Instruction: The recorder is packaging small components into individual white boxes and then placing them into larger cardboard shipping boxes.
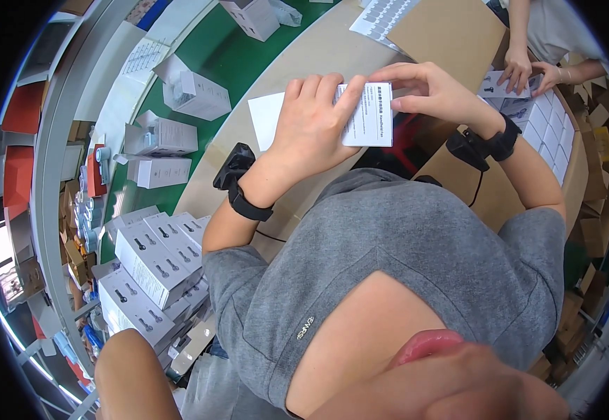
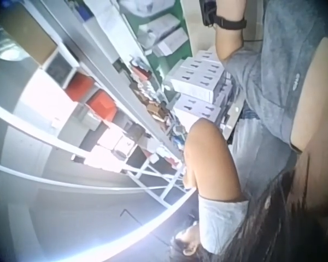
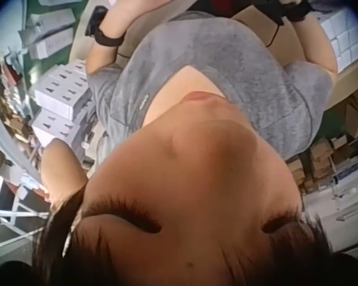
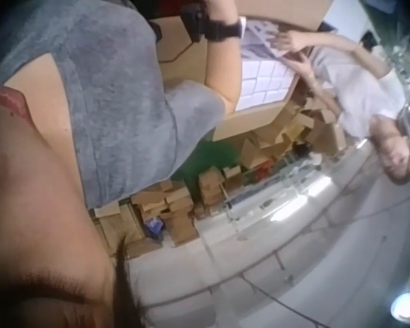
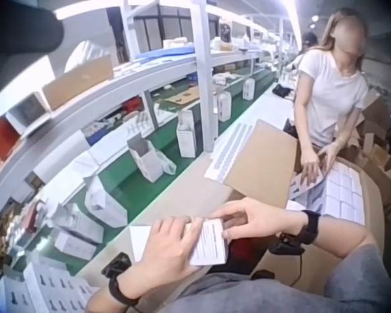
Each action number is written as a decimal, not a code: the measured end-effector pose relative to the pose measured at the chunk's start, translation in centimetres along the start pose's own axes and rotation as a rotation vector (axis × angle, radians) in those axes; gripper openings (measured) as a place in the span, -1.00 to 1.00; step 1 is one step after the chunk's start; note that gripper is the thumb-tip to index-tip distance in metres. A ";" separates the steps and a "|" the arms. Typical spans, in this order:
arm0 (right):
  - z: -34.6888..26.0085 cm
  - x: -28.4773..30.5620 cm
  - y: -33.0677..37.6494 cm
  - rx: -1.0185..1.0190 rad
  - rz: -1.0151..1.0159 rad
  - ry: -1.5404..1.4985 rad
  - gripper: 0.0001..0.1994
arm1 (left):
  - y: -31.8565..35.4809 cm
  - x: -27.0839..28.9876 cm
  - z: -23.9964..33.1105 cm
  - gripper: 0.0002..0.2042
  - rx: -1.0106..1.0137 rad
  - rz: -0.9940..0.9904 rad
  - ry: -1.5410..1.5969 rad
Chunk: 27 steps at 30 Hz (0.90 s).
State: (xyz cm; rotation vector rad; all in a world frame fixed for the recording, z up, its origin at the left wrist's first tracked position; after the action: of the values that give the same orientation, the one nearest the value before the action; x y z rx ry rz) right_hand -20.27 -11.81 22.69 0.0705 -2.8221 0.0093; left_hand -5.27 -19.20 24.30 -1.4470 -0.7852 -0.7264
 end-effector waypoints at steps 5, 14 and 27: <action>-0.9 -1.0 0.0 0.007 0.036 -0.012 -0.60 | 0.4 0.2 0.4 -0.38 0.020 -0.011 -0.040; -0.5 -4.0 1.2 -0.133 0.082 -0.081 -0.67 | 2.8 0.6 1.5 -0.37 0.019 -0.107 0.018; -0.4 -6.8 4.5 -0.141 0.299 0.048 -0.86 | 6.7 -2.4 2.9 -0.32 0.200 -0.238 0.343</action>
State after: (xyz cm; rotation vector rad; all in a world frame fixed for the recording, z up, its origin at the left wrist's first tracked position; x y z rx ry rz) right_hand -13.97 -6.99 20.93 -0.3775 -2.7487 -0.1179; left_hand -1.19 -16.33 18.42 -1.0231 -0.7436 -1.0164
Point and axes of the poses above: each hand's wrist, its own y-axis away from the middle knuckle, its own x-axis out of the back of the hand, z = x × y, the point moved 5 cm from there along -y, towards the middle knuckle, and after that the axes turned 10 degrees about -y, right-handed, at the moved point
